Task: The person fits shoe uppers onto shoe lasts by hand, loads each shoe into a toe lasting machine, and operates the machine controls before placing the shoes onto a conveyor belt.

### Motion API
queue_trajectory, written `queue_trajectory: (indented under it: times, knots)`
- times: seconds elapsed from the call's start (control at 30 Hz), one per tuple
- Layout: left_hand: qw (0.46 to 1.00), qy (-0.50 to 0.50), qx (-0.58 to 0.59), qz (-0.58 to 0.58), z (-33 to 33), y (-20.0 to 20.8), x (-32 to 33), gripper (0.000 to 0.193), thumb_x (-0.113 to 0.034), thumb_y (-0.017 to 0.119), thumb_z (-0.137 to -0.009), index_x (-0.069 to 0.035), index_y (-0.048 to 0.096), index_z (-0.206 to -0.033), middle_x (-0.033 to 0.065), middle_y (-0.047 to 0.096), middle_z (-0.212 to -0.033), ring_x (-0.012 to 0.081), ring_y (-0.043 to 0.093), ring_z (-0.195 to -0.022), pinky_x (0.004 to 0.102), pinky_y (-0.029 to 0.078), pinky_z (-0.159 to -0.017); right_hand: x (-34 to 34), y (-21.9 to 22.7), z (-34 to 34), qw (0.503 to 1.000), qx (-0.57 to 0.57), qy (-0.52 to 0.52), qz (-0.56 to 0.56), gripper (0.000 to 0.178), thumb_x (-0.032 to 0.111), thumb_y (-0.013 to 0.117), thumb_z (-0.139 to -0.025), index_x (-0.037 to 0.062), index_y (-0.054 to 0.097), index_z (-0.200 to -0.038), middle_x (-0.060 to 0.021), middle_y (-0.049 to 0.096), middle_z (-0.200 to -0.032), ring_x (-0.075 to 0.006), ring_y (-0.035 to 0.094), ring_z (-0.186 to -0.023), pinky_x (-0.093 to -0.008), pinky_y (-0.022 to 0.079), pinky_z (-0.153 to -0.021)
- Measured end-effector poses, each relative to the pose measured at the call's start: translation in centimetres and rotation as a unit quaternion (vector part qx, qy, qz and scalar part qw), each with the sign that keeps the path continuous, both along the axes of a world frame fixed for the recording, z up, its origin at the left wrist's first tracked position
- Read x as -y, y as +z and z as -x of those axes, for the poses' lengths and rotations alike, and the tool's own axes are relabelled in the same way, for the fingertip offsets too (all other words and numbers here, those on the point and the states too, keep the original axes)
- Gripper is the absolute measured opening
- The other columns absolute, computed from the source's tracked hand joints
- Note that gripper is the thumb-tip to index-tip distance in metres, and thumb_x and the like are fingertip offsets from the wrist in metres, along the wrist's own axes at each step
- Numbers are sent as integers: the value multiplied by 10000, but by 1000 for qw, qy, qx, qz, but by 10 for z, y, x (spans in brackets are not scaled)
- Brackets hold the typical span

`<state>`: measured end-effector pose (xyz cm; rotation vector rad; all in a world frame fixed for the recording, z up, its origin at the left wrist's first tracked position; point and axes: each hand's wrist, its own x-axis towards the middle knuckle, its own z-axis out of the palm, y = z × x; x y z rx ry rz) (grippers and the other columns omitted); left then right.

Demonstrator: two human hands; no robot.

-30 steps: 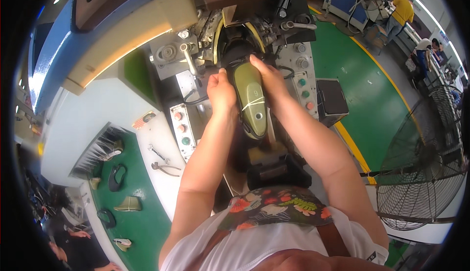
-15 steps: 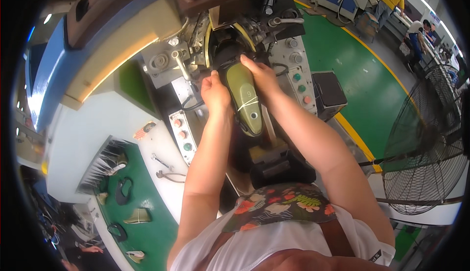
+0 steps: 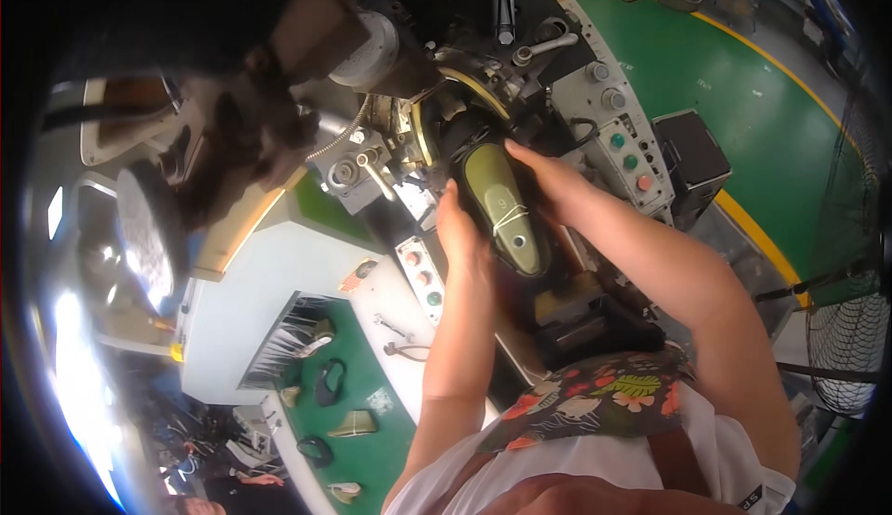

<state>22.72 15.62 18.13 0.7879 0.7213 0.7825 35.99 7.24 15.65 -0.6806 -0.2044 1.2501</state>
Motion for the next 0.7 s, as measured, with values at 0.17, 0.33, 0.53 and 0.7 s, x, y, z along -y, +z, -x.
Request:
queue_trajectory:
  times: [0.17,0.33,0.53,0.7]
  knots:
    - [972,-88,204,73,7,-48,-16,299,-217,528,-1038,-30,533,-1270,137,596,-1297,287,570,-1212,441,446,-1085,5,-34,-9,994,-20,6,-103,333,264,573,-1027,37,599,-1268,-97,673,-1191,-214,670,-1063,-363,535,-937]
    - [972,-76,223,4,-3,-73,-25,244,-240,551,-1031,-64,549,-1200,108,604,-1279,267,583,-1191,445,475,-1052,-6,-41,-9,996,4,-57,-68,186,257,668,-976,87,646,-1049,-37,678,-980,-164,680,-872,-300,551,-761]
    - [990,-12,126,-57,-14,-41,11,334,-299,422,-1066,-42,540,-1243,137,599,-1264,257,591,-1175,410,499,-1007,-1,-35,1,992,82,-93,26,231,270,562,-1028,73,610,-1139,-56,653,-1098,-151,629,-993,-297,501,-878]
    - [995,78,23,-59,-24,-42,17,332,-288,377,-1059,-22,567,-1122,89,608,-1088,187,584,-1011,321,474,-929,-2,-23,7,964,196,-155,95,308,330,534,-1030,50,629,-1116,-56,654,-1004,-136,607,-923,-278,479,-825]
